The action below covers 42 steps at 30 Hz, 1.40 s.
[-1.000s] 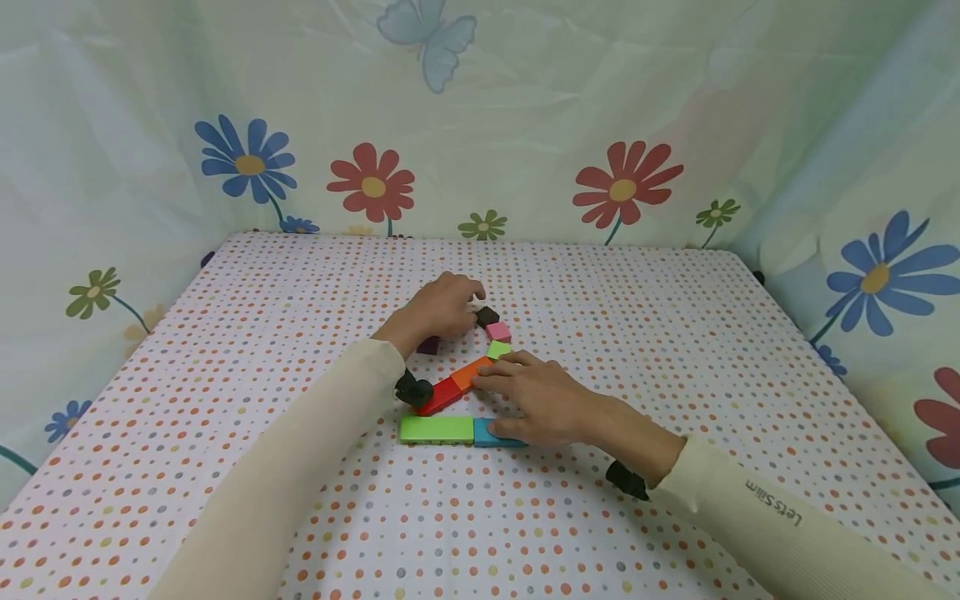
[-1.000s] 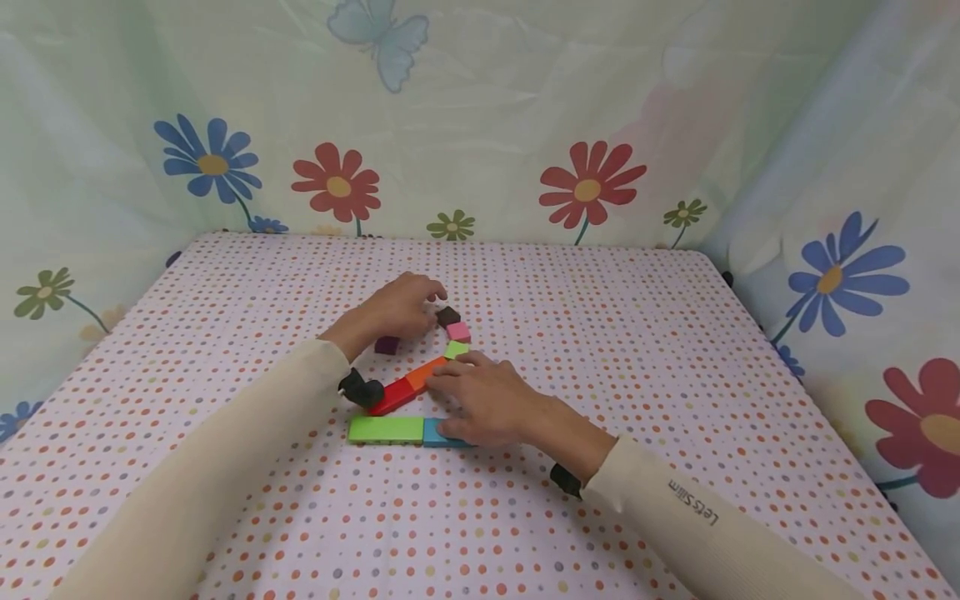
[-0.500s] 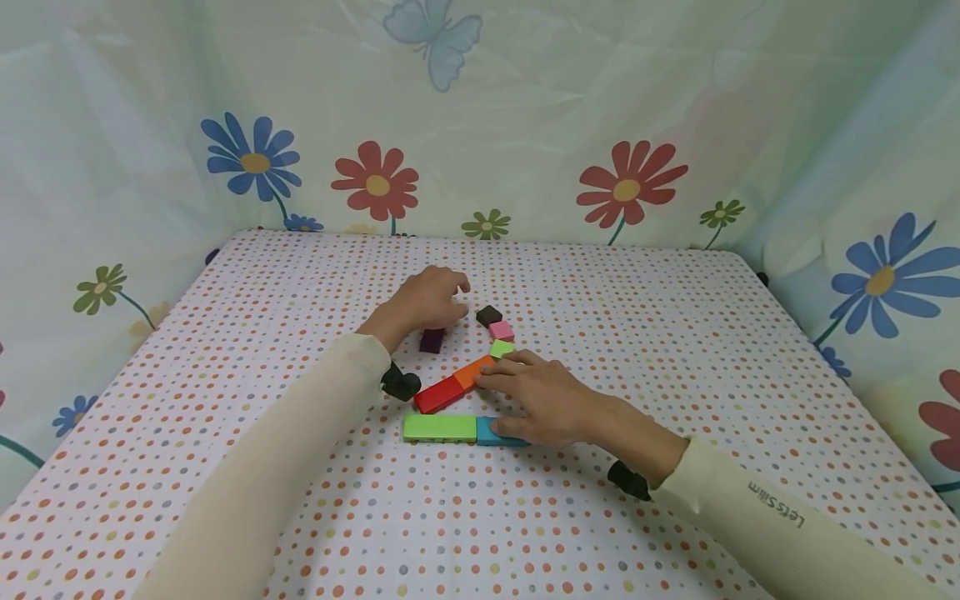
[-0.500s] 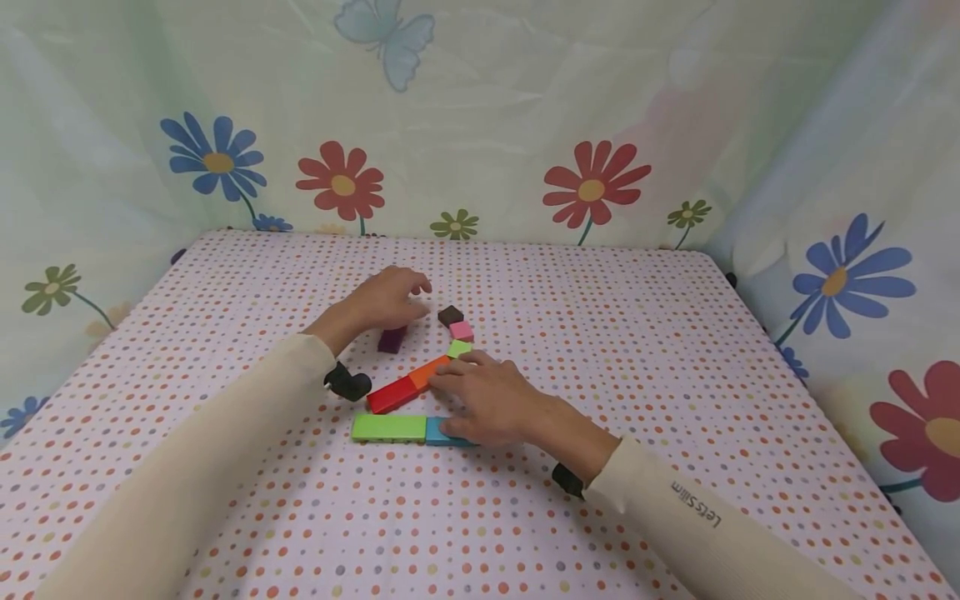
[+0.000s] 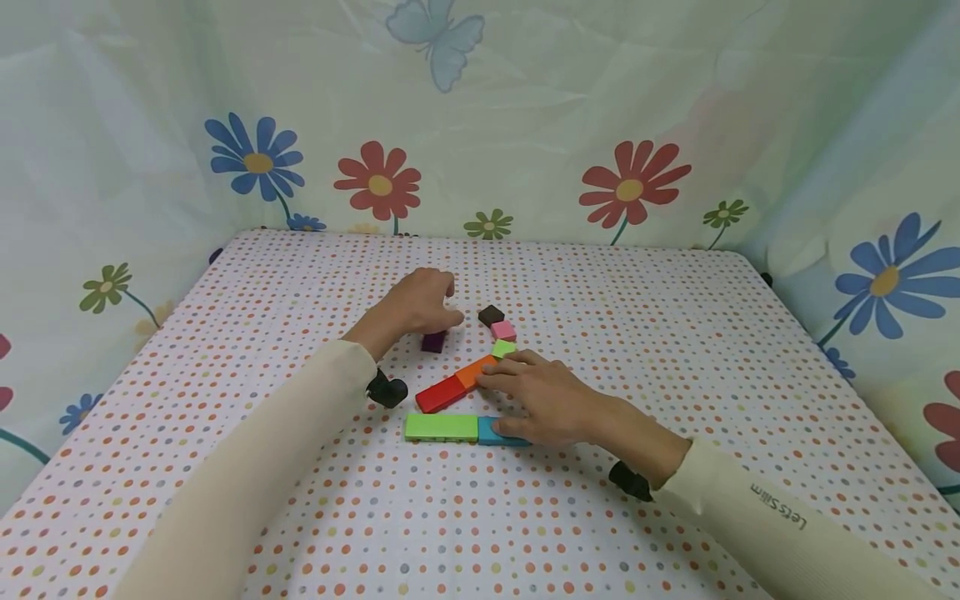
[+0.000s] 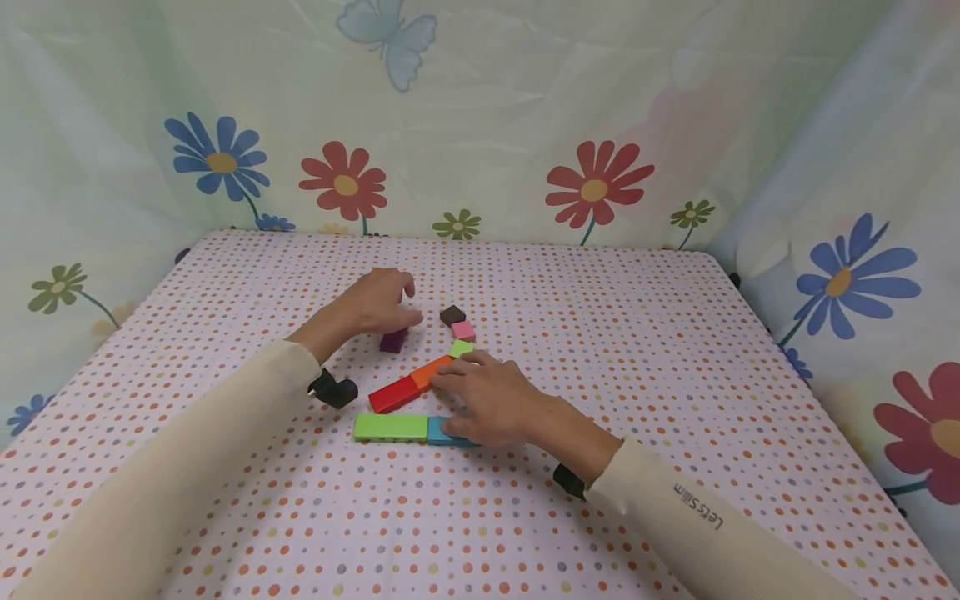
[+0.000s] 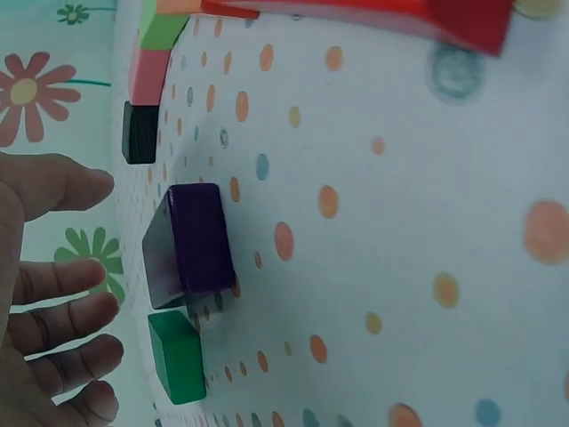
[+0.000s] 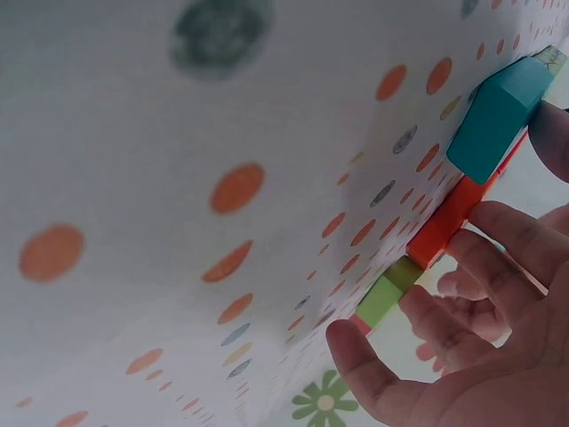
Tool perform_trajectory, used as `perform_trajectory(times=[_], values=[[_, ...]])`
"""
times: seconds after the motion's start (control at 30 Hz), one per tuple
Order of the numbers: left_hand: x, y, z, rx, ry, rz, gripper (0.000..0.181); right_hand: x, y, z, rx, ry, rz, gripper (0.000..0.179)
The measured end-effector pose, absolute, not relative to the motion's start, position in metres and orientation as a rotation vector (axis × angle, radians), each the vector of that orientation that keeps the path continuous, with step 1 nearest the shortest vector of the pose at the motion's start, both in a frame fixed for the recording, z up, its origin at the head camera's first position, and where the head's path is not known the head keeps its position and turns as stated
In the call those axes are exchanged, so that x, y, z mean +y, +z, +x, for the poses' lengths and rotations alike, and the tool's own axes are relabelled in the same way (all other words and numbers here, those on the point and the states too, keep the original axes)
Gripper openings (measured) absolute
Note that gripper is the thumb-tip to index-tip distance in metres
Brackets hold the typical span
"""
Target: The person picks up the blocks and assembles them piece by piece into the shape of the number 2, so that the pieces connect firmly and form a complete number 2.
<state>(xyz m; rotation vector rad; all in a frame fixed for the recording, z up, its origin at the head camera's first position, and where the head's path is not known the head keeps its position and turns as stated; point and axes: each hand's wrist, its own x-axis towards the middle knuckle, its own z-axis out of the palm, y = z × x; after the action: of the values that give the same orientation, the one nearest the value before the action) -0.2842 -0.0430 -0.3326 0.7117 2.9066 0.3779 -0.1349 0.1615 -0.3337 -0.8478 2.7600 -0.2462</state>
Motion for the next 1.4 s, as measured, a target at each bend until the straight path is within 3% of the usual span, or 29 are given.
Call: perform_trajectory(times=[0.53, 1.4], values=[[-0.042, -0.336, -0.266, 2.925, 0.397, 0.733, 0.050, 0.168, -0.335, -0.133, 2.779, -0.231, -0.857, 0.061], [-0.058, -0.349, -0.254, 3.016, 0.479, 0.496, 0.044, 0.163, -0.335, -0.135, 2.774, -0.259, -0.868, 0.061]])
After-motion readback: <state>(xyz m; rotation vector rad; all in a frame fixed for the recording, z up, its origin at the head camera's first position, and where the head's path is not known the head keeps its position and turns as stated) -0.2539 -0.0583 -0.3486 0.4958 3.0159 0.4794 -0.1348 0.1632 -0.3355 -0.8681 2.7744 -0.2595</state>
